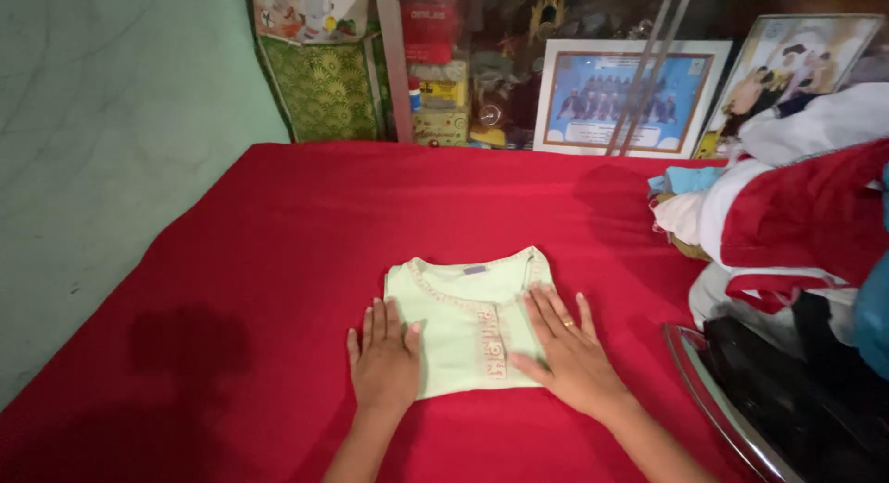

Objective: Ironing and folding different pieces of clothing on a bed.

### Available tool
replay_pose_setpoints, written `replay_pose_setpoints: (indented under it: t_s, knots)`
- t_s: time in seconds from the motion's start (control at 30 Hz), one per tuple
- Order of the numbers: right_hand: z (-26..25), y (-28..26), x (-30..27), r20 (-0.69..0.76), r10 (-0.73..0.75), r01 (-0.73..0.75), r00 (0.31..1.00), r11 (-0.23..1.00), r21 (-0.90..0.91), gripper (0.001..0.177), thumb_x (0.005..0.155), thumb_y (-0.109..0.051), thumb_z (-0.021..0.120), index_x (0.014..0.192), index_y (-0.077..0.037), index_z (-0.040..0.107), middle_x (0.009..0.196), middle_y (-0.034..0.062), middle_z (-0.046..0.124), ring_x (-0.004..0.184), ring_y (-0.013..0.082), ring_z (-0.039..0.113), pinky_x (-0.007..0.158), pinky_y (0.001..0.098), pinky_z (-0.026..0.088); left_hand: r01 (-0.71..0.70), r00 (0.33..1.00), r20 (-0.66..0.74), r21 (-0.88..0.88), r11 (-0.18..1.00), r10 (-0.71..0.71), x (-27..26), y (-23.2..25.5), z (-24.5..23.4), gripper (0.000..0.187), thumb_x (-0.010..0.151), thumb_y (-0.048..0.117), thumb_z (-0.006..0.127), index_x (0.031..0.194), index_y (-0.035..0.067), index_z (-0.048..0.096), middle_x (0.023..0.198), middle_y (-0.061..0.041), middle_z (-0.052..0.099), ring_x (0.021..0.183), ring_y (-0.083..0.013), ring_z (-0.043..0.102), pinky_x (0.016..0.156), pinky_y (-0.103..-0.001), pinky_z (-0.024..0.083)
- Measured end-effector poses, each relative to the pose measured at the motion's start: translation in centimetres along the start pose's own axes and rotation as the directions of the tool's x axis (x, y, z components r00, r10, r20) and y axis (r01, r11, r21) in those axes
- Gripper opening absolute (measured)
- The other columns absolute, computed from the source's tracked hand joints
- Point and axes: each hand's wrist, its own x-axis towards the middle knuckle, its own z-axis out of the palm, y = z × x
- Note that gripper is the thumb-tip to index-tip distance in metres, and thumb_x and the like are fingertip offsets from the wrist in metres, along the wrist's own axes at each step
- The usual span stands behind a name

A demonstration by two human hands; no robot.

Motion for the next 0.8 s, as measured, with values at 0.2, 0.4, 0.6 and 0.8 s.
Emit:
replay_pose_setpoints:
  t_s: [0.2,0.4,0.6,0.8]
  knots:
    - [-5.6,1.2,-4.2,-0.095,-0.066,0.071,0.993,0.996,0.051,0.125,0.073,-0.072,0.062,0.158,0.007,0.016,0.166,0.0274,0.016,0.153,0.0363,0.007,0.115,0.0645,0.003,-0.002,1.000,-0.031,0.013,1.000,0.002,-0.8,-0.4,0.2,0.073,0.104,0.054,0.028,0.159,0.007,0.022,0.165,-0.017,0.025,0.152,-0.0308,0.022,0.121,-0.053,0.011]
    - [-13.6,5.9,-9.0,-0.167,0.535,-0.556,0.828,0.751,-0.357,0.071,0.085,-0.062,0.063,0.138,-0.014,0.062,0.129,0.0148,0.066,0.121,0.0316,0.065,0.105,0.0459,0.050,0.081,0.992,-0.096,0.012,0.997,-0.080,-3.9,1.9,-6.6,0.045,0.098,0.039,0.054,0.130,0.008,0.059,0.127,-0.014,0.063,0.118,-0.0320,0.062,0.099,-0.050,0.048]
    - [-7.6,17.0,-13.8,0.139,0.810,-0.761,0.570,0.584,-0.283,0.055,0.092,-0.058,0.065,0.115,-0.010,0.075,0.108,0.0210,0.078,0.106,0.0400,0.075,0.090,0.0502,0.060,-0.026,0.962,-0.268,0.118,0.993,0.057,-3.0,-0.5,-2.7,0.029,0.095,0.036,0.062,0.095,0.006,0.061,0.084,-0.017,0.072,0.079,-0.0347,0.070,0.074,-0.049,0.052]
    - [-10.5,12.7,-9.6,0.156,0.695,-0.688,0.702,0.718,-0.106,0.047,0.093,-0.050,0.061,0.119,-0.012,0.070,0.101,0.0227,0.076,0.101,0.0422,0.072,0.089,0.0541,0.057,-0.065,0.943,-0.318,0.110,0.992,0.097,-2.8,-0.8,-2.1,0.025,0.094,0.032,0.063,0.096,0.007,0.061,0.077,-0.015,0.072,0.074,-0.0333,0.071,0.070,-0.048,0.053]
